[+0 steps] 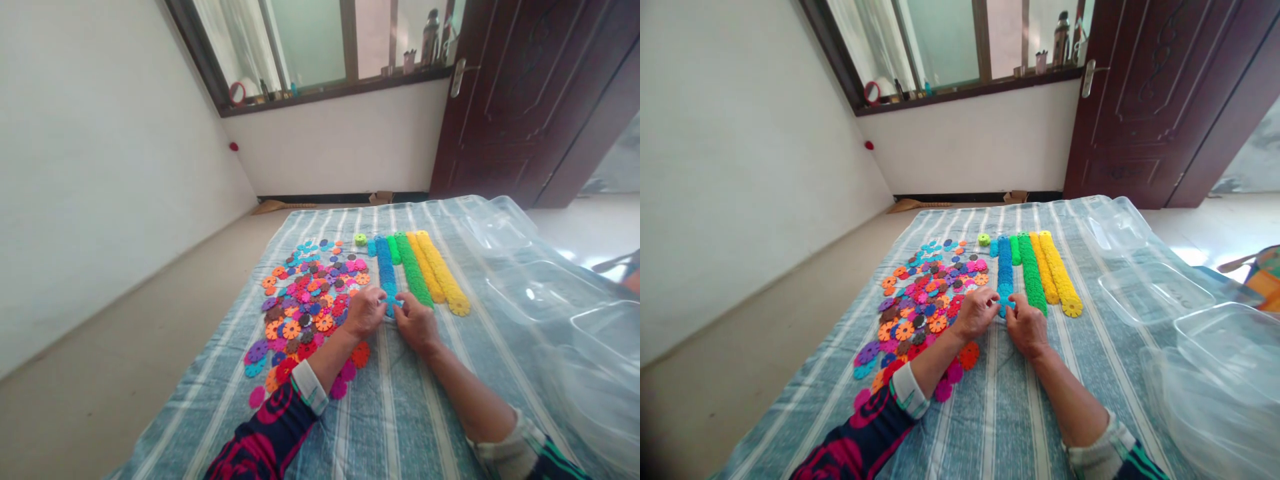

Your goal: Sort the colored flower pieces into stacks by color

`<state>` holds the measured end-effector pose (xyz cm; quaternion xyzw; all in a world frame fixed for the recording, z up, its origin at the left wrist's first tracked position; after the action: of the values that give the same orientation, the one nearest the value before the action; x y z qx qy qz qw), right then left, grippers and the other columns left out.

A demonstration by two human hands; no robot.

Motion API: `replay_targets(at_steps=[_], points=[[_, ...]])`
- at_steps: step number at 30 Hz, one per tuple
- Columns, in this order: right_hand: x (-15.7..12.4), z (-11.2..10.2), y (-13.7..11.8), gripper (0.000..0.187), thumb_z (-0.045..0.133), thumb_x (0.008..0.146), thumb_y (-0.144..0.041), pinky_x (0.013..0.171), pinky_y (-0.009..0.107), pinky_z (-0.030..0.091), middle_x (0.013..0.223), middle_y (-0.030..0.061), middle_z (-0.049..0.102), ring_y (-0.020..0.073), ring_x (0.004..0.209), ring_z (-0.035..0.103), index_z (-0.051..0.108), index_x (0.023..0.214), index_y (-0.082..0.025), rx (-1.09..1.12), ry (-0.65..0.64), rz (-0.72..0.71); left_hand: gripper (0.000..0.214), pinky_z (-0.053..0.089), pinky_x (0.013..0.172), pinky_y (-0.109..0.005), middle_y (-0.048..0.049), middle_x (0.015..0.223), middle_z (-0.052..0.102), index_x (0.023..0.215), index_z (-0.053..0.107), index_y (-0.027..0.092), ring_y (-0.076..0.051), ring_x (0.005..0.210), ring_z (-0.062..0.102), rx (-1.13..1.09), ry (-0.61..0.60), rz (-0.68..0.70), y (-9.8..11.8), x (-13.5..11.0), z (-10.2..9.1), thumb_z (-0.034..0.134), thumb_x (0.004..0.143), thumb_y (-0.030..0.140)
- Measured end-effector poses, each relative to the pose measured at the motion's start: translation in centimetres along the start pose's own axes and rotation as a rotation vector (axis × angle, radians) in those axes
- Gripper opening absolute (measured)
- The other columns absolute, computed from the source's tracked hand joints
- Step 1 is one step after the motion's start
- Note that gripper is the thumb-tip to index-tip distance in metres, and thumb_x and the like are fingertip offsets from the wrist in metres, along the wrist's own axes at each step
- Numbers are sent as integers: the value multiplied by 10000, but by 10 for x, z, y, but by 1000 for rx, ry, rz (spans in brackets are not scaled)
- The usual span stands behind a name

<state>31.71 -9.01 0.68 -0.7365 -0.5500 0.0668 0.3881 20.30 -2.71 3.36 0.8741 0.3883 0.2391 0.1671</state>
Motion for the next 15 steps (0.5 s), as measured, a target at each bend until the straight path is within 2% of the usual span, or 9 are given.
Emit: replay_targets(at_steps=[8, 15], points=[[1, -1, -1, 218, 531, 806, -285, 581, 219, 342, 637, -24, 642, 141, 596, 594, 639, 982, -214, -31, -6, -2, 117, 419, 667, -239, -19, 705, 600, 689, 616, 176, -128, 685, 550, 65, -41, -19, -5, -23, -28, 545, 776, 142], [-2, -1, 1, 217, 548, 786, -296, 584, 225, 341, 627, -27, 627, 148, 610, 589, 628, 971, -216, -43, -54, -11, 150, 422, 677, -250, -36, 739, 627, 708, 623, 182, -139, 726, 564, 86, -65, -31, -7, -64, -41, 519, 814, 169]])
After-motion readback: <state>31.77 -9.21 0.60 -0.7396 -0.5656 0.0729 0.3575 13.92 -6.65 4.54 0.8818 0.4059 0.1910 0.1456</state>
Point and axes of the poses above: each hand's wrist, its own x-axis towards the middle knuckle, its own z-axis out of the palm, y = z × x, the point moved 6 cm from there along x, towards the middle knuckle
